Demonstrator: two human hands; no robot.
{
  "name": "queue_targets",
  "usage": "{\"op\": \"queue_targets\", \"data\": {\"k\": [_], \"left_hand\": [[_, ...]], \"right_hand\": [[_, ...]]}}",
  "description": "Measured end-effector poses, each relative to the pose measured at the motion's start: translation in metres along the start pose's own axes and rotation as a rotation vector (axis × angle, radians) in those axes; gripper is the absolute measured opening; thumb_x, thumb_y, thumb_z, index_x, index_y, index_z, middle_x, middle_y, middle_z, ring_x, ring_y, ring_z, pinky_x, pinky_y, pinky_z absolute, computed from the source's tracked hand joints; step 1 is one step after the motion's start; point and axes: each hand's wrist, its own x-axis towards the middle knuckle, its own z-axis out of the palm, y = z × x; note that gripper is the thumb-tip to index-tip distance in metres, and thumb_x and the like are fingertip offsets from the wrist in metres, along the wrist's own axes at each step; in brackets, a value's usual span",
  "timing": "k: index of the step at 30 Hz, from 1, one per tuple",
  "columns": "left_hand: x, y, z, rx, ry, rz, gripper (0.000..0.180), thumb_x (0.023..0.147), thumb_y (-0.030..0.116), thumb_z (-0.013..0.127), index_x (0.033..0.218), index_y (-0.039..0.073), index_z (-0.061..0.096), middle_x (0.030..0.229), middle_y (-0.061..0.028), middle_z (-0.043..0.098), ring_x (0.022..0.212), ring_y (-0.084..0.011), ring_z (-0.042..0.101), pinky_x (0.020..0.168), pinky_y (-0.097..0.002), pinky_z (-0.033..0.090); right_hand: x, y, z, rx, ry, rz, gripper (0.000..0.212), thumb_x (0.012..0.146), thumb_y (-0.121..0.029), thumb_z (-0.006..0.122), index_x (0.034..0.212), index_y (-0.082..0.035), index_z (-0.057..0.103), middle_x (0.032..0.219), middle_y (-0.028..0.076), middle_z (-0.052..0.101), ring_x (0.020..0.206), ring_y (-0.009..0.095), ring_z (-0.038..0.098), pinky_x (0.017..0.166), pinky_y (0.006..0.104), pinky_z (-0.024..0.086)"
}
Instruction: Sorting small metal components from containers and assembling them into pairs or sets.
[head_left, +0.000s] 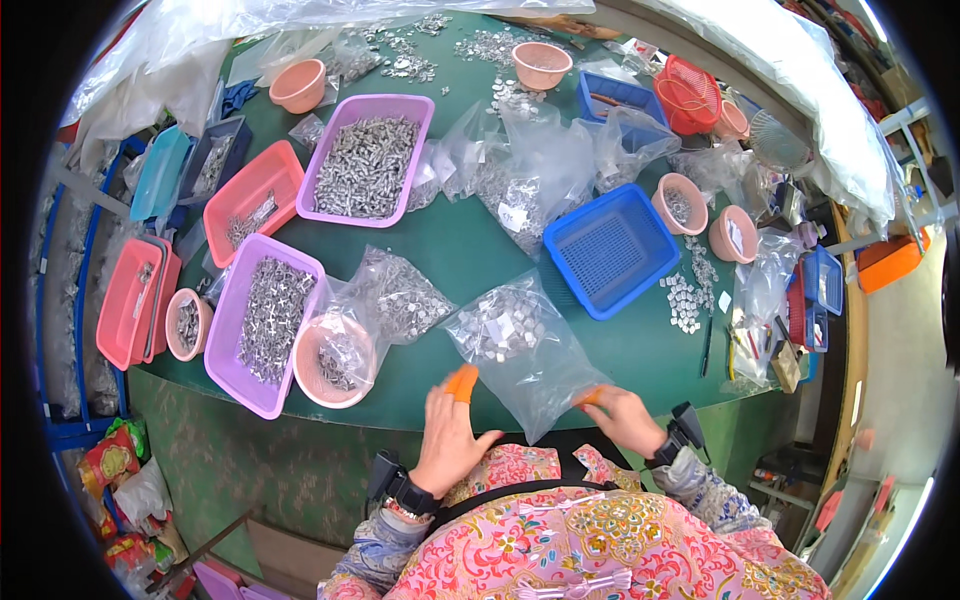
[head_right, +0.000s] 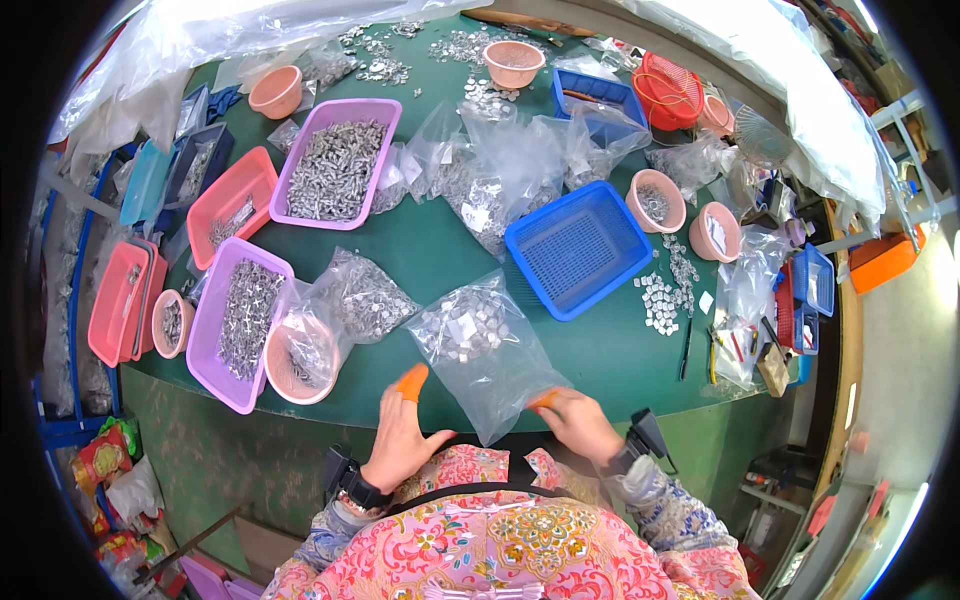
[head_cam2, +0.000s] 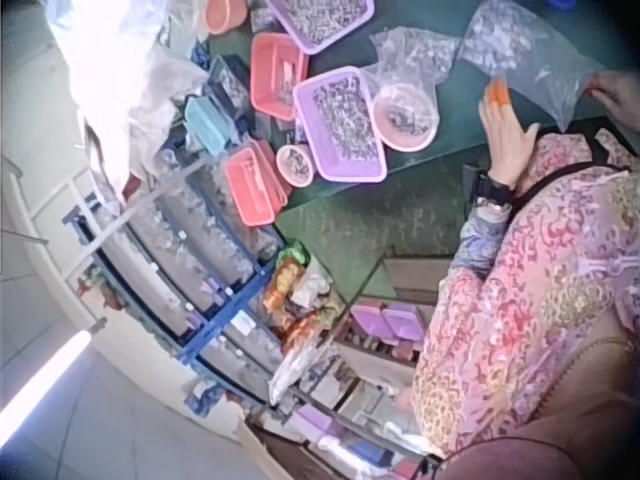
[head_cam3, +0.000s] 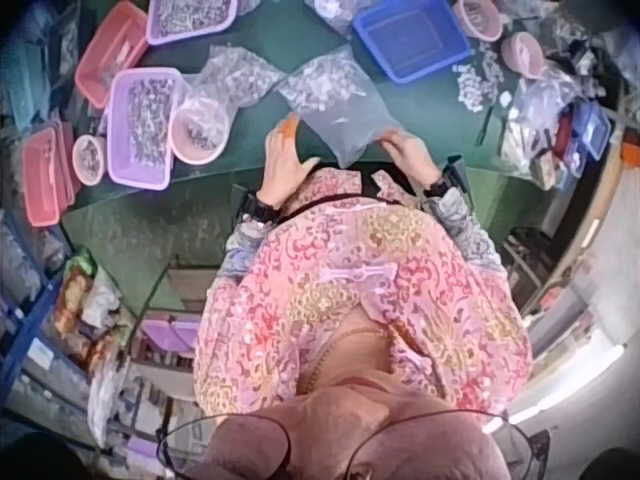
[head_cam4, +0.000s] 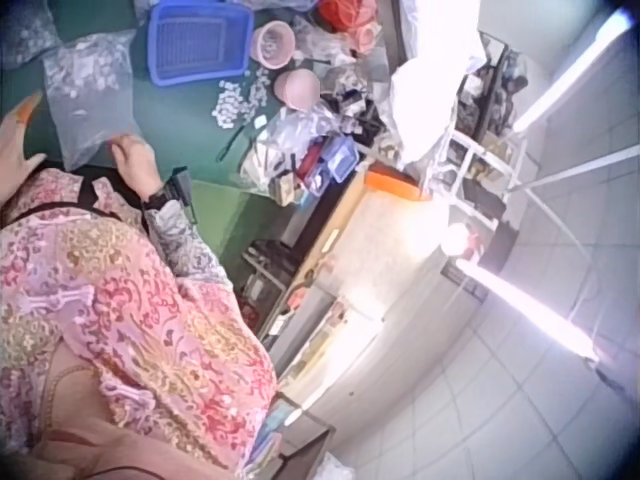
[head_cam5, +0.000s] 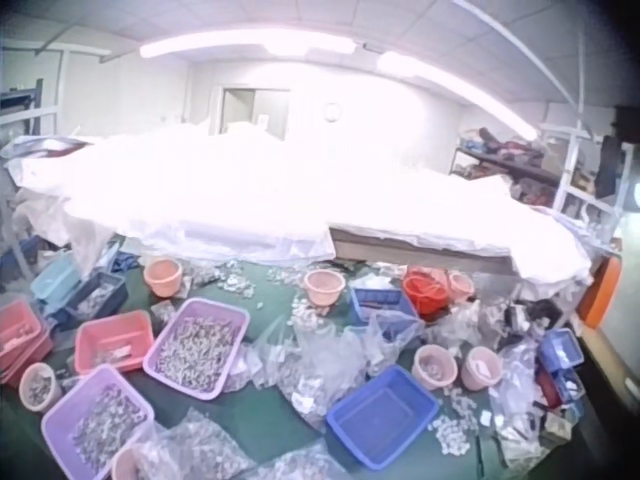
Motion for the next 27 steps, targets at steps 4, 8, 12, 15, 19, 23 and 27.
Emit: {"op": "queue_targets", "data": {"k": [4,8,12,15,19,23,27], "left_hand": [[0.026,-0.022,0.036,0.464,-0.213,0.293,0.102,0.071,0.029,0.086,0.157,0.018,0.033,0.164,-0.0188,0.021,0.150,-0.0455,0.018,0.119,-0.0685,0.014],[0.056,-0.036,0.098,0.421,-0.092,0.476,0.079,0.087,0.037,0.070,0.157,0.026,0.036,0.162,-0.0092,0.033,0.150,-0.0405,0.024,0.116,-0.0718,0.016],[0.090,0.000,0.085,-0.133,-0.018,-0.024,0.028,0.099,0.026,0.060,0.118,0.009,0.072,0.105,-0.0103,0.073,0.094,-0.0171,0.063,0.084,-0.0391,0.048],[0.093,0.040,0.002,-0.764,0.182,-0.075,0.040,0.110,0.026,0.042,0.129,0.002,0.068,0.116,-0.0062,0.074,0.088,-0.0093,0.060,0.076,-0.0259,0.047],[0.071,0.075,0.000,-0.842,0.057,-0.051,0.040,0.108,0.018,0.040,0.137,-0.001,0.059,0.140,-0.0115,0.061,0.117,-0.0150,0.061,0.091,-0.0307,0.051],[0.055,0.100,0.035,-0.406,0.138,0.158,0.035,0.099,0.016,0.055,0.130,0.002,0.062,0.109,-0.0203,0.066,0.103,-0.0359,0.064,0.090,-0.0421,0.050],[0.051,0.069,0.006,-0.251,0.437,0.186,0.052,0.088,0.016,0.074,0.136,0.003,0.059,0.129,-0.0183,0.062,0.121,-0.0374,0.056,0.105,-0.0431,0.044]], "right_hand": [[-0.021,0.044,0.025,0.157,0.141,0.649,0.061,0.085,-0.029,0.082,0.124,0.001,0.046,0.100,0.013,0.071,0.095,0.021,0.071,0.071,0.0342,0.058],[0.009,0.067,0.057,0.870,-0.030,0.790,0.086,0.091,-0.031,0.077,0.153,-0.007,0.023,0.128,0.013,0.060,0.105,0.022,0.067,0.076,0.0349,0.059],[0.048,0.047,0.027,1.292,0.199,0.421,0.071,0.098,-0.031,0.068,0.153,-0.010,0.030,0.131,0.012,0.060,0.117,0.021,0.060,0.095,0.0378,0.051],[0.055,-0.016,-0.041,1.349,0.285,0.099,0.084,0.093,-0.027,0.075,0.157,-0.010,0.025,0.141,0.015,0.054,0.112,0.022,0.061,0.090,0.0368,0.053],[0.043,-0.010,-0.036,0.488,0.078,0.110,0.117,0.075,-0.018,0.090,0.162,-0.005,0.012,0.151,0.017,0.043,0.103,0.021,0.061,0.084,0.0322,0.054],[0.074,0.047,0.052,0.710,0.113,0.002,0.106,0.081,-0.018,0.083,0.161,-0.004,0.015,0.133,0.013,0.059,0.096,0.016,0.062,0.082,0.0303,0.053],[0.126,0.000,0.019,0.150,0.169,-0.090,0.045,0.085,-0.008,0.068,0.129,-0.001,0.063,0.097,0.008,0.072,0.088,0.016,0.068,0.076,0.0326,0.055]]}}
